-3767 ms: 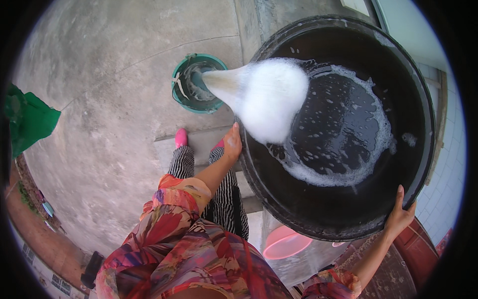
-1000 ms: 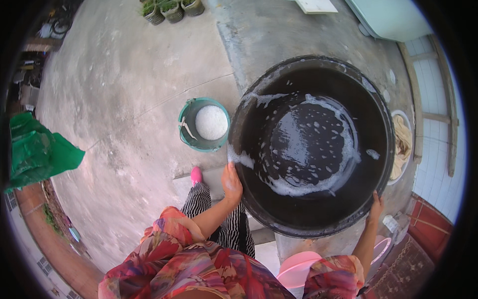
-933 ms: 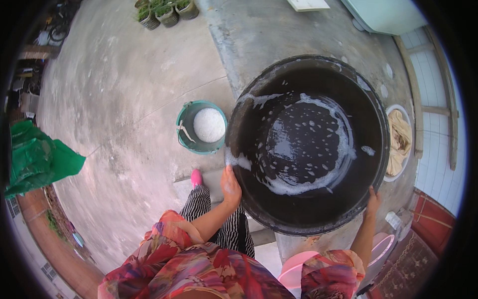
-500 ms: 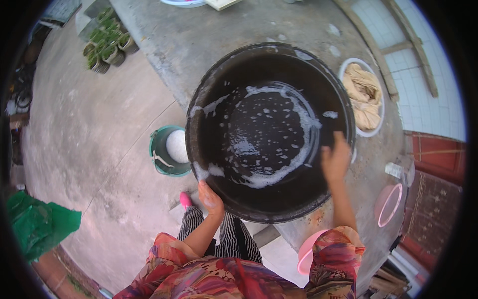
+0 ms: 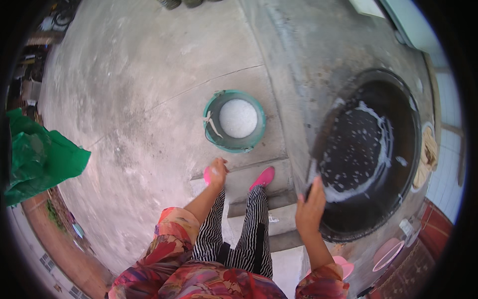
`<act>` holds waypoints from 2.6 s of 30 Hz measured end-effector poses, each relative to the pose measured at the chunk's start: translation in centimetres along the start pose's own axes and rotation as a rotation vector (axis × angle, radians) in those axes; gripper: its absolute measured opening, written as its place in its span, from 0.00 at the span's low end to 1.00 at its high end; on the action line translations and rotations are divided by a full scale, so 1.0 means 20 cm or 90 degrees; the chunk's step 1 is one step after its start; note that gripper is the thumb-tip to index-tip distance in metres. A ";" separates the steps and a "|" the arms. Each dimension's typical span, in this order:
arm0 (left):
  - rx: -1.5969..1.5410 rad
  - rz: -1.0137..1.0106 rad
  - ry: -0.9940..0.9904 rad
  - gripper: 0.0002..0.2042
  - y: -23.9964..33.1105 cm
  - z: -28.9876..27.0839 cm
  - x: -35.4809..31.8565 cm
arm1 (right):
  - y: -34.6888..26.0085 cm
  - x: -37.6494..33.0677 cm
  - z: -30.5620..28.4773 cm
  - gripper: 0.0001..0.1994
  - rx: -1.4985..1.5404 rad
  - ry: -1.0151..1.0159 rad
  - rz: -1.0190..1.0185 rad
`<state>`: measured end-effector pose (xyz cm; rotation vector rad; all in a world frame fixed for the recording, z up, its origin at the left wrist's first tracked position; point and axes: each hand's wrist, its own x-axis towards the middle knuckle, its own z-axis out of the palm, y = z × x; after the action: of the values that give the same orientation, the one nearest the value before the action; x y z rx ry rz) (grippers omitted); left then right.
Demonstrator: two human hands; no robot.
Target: The person washes clothes by hand in a basin, rinses them, and places them into a washing machine. They then retrieve a power strip, plug it into a wall socket, and connect the washing machine to the power strip.
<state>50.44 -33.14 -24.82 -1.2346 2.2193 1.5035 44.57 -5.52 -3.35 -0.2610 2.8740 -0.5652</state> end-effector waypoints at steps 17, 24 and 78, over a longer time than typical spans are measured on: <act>-0.141 -0.186 0.134 0.17 -0.54 0.09 1.02 | 0.02 -0.01 0.07 0.30 -0.058 0.008 0.041; -0.397 -0.209 -0.033 0.13 -0.15 0.02 0.74 | 0.03 0.01 0.08 0.30 -0.047 0.014 0.029; -0.074 -0.448 0.704 0.12 -3.62 -1.64 -0.98 | -1.21 -0.51 0.55 0.10 -0.642 -0.351 -0.172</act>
<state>124.26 -60.35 -47.65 -2.9611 1.6839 0.6929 60.14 -29.21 -2.21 -0.7944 2.3219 0.8454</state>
